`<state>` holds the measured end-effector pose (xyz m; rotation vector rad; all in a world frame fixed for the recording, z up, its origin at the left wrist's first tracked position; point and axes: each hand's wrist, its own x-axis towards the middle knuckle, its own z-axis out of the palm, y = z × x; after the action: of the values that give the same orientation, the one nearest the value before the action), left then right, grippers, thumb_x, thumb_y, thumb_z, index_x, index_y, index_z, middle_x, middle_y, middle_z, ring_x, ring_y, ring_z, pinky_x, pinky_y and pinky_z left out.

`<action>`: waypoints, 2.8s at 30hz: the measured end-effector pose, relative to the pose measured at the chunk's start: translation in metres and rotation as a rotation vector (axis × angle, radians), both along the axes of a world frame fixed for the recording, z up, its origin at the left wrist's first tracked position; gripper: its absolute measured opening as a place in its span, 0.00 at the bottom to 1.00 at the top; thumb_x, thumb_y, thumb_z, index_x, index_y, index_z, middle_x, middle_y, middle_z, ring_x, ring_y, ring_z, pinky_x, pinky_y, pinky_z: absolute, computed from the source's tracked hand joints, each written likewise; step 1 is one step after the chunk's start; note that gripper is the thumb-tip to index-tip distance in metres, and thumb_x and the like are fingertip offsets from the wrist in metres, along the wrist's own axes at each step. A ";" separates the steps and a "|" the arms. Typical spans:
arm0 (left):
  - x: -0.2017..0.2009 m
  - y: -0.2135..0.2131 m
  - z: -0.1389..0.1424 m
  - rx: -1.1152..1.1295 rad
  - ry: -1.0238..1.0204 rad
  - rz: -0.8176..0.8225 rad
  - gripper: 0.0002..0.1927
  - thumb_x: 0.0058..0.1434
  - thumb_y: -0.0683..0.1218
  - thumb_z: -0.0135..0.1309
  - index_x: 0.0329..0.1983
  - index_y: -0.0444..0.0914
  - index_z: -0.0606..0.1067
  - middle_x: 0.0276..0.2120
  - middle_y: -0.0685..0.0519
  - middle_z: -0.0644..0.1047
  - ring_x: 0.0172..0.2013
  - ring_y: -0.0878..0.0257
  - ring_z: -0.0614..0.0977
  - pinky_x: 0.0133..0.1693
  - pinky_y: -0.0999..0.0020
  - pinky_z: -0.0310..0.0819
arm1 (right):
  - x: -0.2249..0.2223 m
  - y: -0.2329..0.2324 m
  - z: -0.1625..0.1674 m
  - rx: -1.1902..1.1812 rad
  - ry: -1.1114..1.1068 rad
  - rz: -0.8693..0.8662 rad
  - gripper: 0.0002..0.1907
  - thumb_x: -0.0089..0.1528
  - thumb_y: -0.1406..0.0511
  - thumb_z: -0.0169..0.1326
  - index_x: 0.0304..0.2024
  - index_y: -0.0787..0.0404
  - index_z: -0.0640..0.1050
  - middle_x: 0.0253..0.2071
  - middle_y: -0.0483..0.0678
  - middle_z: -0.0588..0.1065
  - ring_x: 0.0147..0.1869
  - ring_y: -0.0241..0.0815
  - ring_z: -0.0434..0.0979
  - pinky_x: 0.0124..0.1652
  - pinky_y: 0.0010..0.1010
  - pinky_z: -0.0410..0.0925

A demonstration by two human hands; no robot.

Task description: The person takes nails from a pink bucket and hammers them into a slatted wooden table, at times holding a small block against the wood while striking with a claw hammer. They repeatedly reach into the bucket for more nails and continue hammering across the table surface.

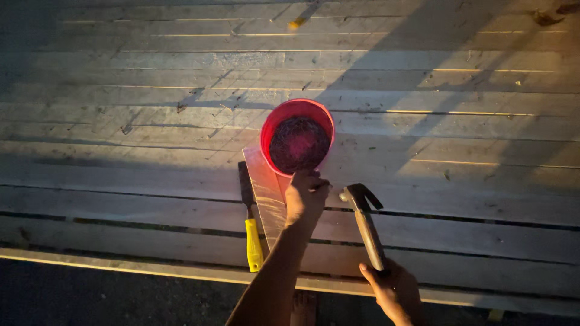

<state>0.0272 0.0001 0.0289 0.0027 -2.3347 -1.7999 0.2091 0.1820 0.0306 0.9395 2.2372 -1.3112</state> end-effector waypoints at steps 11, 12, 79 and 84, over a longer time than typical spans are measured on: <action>0.033 0.004 -0.011 -0.134 0.130 -0.025 0.08 0.54 0.30 0.57 0.29 0.35 0.80 0.33 0.51 0.79 0.35 0.63 0.83 0.37 0.70 0.78 | 0.013 0.007 -0.016 0.083 0.103 0.087 0.24 0.56 0.49 0.63 0.35 0.65 0.81 0.20 0.57 0.76 0.22 0.50 0.77 0.26 0.39 0.68; 0.042 0.002 -0.015 0.007 -0.020 -0.049 0.07 0.56 0.32 0.56 0.31 0.36 0.80 0.31 0.52 0.79 0.32 0.64 0.82 0.34 0.71 0.76 | 0.019 0.010 -0.021 0.118 0.120 0.116 0.25 0.56 0.48 0.63 0.35 0.65 0.81 0.20 0.57 0.77 0.23 0.52 0.79 0.27 0.39 0.70; 0.144 -0.006 -0.041 -0.546 -0.046 -0.376 0.13 0.55 0.39 0.62 0.43 0.31 0.78 0.46 0.40 0.77 0.46 0.45 0.78 0.46 0.56 0.76 | 0.060 0.031 -0.024 0.236 -0.440 0.347 0.20 0.63 0.50 0.57 0.45 0.59 0.81 0.31 0.54 0.79 0.35 0.49 0.81 0.41 0.41 0.72; 0.144 -0.003 -0.038 -0.598 -0.103 -0.395 0.12 0.54 0.41 0.62 0.40 0.31 0.79 0.46 0.40 0.76 0.46 0.45 0.78 0.46 0.55 0.75 | 0.061 0.031 -0.023 0.232 -0.435 0.353 0.20 0.64 0.51 0.56 0.45 0.58 0.80 0.32 0.54 0.79 0.35 0.49 0.81 0.42 0.41 0.72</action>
<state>0.1707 -0.0032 -0.0095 -0.4893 -3.0187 -1.1696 0.2699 0.2131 0.0077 0.7671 2.1057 -0.6329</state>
